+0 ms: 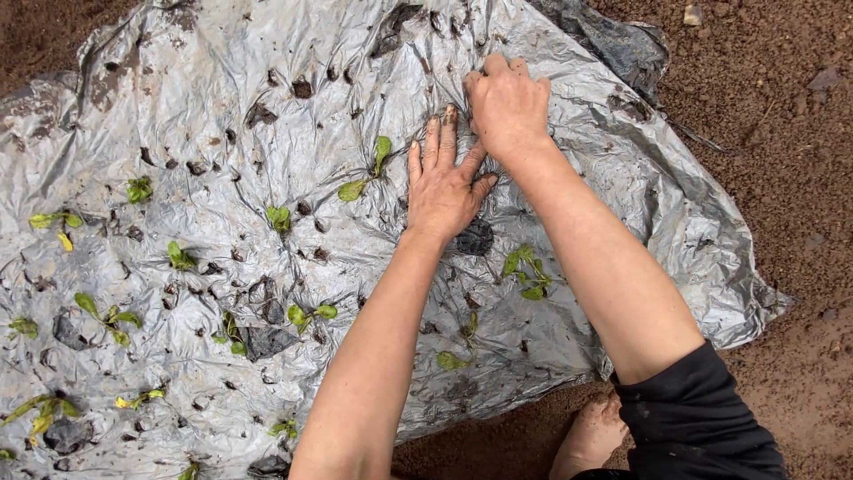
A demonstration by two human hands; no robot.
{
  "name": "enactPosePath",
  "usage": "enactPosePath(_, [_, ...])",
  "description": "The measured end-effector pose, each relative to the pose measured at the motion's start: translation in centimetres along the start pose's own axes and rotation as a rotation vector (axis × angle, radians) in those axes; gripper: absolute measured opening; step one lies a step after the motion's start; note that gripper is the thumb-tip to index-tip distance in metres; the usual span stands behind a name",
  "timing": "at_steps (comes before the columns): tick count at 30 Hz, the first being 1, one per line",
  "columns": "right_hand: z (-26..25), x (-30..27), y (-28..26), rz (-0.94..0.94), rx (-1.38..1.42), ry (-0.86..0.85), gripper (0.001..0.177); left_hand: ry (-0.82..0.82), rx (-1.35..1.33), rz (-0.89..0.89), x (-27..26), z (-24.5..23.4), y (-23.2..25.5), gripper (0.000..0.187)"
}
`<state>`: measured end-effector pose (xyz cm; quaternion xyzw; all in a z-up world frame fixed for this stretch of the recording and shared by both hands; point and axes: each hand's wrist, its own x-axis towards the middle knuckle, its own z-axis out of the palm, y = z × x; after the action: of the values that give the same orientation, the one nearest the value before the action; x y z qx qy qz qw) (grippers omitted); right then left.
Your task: Planting small green seedlings into holes in a silver plastic mulch sheet on a garden bed.
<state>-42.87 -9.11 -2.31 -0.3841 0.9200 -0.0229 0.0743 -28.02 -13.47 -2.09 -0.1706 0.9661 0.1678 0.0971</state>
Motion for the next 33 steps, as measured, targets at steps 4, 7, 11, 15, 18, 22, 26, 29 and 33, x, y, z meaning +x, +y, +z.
enactPosePath(4, [0.8,0.2,-0.8,0.028,-0.115,0.031,0.017,0.003,0.013,-0.001,0.0,0.5,-0.2,0.063])
enactPosePath(7, [0.5,0.1,-1.0,0.021,-0.170,0.023,0.018,-0.014,0.011,-0.016,0.1,0.1,0.1,0.063])
enactPosePath(11, [-2.1,-0.4,1.2,-0.001,0.153,-0.102,0.018,-0.093,0.014,-0.033,0.1,-0.6,0.0,0.063])
enactPosePath(15, [-5.4,-5.4,5.3,-0.174,0.477,0.051,0.037,0.015,-0.133,0.030,-2.1,-1.8,1.6,0.061])
enactPosePath(18, [-6.8,-11.9,7.9,-0.240,0.454,0.107,0.022,0.182,-0.191,0.062,-7.1,-2.0,5.2,0.032])
enactPosePath(22, [-7.0,-19.5,9.7,-0.147,0.515,-0.079,0.010,0.054,-0.180,0.138,-12.2,1.1,9.1,0.015])
enactPosePath(26, [-4.4,-23.5,9.4,-0.093,0.579,-0.213,0.010,0.105,-0.156,0.155,-12.3,3.0,9.3,0.015])
enactPosePath(29, [-2.1,-25.4,9.1,-0.103,0.582,-0.290,0.019,0.087,-0.255,0.132,-12.4,1.6,9.8,0.012])
enactPosePath(33, [0.4,-25.7,9.3,-0.178,0.757,-0.017,0.014,0.081,-0.601,-0.021,-12.7,0.8,9.5,0.007])
